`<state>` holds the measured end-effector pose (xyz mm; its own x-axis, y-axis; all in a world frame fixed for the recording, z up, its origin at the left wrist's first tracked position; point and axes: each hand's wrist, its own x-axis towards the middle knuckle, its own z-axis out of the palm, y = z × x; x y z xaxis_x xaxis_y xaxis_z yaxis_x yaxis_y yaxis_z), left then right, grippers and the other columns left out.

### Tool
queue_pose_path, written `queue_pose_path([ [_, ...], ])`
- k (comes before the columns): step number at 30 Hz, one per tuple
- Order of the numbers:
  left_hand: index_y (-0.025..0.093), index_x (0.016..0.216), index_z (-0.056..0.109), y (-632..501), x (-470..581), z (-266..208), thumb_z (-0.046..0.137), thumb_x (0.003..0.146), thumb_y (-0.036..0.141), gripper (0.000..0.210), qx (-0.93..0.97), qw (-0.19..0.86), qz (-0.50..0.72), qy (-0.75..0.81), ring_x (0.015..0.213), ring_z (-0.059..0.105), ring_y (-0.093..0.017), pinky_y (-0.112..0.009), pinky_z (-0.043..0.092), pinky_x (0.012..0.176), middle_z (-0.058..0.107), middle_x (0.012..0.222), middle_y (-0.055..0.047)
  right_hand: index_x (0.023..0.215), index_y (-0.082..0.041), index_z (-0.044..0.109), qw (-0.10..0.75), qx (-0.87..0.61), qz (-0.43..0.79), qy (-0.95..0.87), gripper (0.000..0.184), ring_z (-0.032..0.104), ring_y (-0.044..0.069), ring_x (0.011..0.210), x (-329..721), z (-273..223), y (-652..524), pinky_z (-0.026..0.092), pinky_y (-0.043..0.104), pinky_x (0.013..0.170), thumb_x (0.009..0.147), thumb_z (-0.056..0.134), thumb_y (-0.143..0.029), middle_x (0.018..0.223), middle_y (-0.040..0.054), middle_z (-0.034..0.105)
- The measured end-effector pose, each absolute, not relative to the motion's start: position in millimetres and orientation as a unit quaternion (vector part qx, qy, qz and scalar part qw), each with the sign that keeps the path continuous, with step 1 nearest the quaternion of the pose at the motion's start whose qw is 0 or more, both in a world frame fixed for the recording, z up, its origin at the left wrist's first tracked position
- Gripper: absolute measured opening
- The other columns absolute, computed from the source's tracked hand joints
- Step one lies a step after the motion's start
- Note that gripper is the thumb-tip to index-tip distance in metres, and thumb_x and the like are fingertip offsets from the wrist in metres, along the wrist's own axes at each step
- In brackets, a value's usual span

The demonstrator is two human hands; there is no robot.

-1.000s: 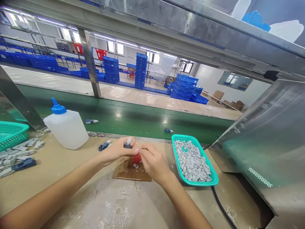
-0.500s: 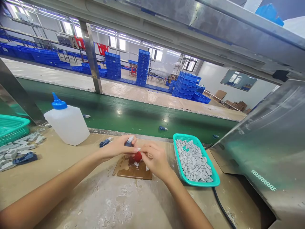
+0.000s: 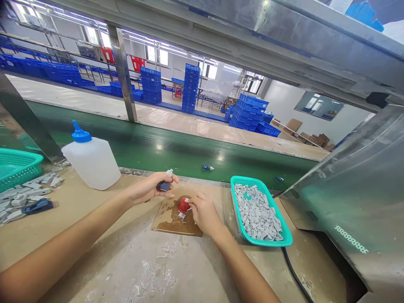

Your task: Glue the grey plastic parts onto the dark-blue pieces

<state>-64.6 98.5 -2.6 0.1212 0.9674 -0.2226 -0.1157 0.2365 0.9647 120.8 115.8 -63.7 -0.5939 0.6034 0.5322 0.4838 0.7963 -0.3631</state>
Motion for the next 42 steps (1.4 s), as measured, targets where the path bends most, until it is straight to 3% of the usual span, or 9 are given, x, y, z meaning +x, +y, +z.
queue_pose_path([
  [6,0.014,0.069,0.061,103,-67,-11,0.052,0.061,0.032,0.022,0.424,0.598,0.441,0.518,0.055,0.04,-0.009,-0.026,0.043,0.053,0.04,0.061,0.002,0.07,-0.016,0.059,0.31,-0.307,0.073,-0.897,0.024,0.051,0.015,0.062,118,-66,113,0.044,0.025,0.055,0.078,0.04,-0.004,0.067,0.0048,0.054],
  [14,0.015,0.086,0.062,106,-67,-16,0.069,0.056,0.025,0.032,0.438,0.63,0.433,0.473,0.072,0.056,-0.012,-0.03,0.042,0.076,0.06,0.078,-0.002,0.07,-0.016,0.061,0.312,-0.305,0.092,-0.895,0.025,0.053,0.015,0.065,119,-62,112,0.045,0.026,0.058,0.077,0.04,-0.003,0.068,0.0051,0.057],
  [23,0.015,0.08,0.065,105,-66,-18,0.07,0.05,0.017,0.031,0.49,0.593,0.428,0.475,0.076,0.057,-0.016,-0.033,0.041,0.077,0.065,0.079,-0.004,0.073,-0.019,0.066,0.471,-0.345,0.285,-0.76,0.012,0.059,0.014,0.07,119,-28,102,0.049,0.026,0.062,0.071,0.056,-0.012,0.073,0.0029,0.064],
  [37,0.016,0.079,0.067,96,-52,-20,0.071,0.052,0.013,0.027,0.471,0.625,0.448,0.432,0.073,0.058,-0.013,-0.028,0.044,0.076,0.067,0.073,-0.001,0.078,-0.019,0.067,0.489,-0.314,0.258,-0.772,0.016,0.057,0.014,0.069,116,-34,101,0.047,0.027,0.062,0.072,0.056,-0.01,0.073,0.0032,0.06],
  [42,0.017,0.095,0.062,93,-34,-26,0.068,0.059,0.012,0.037,0.348,0.667,0.529,0.393,0.073,0.059,-0.011,-0.027,0.045,0.079,0.067,0.078,-0.001,0.091,-0.018,0.064,0.489,-0.285,0.202,-0.799,0.022,0.055,0.014,0.076,117,-37,103,0.047,0.028,0.068,0.073,0.054,-0.01,0.08,0.0043,0.054],
])
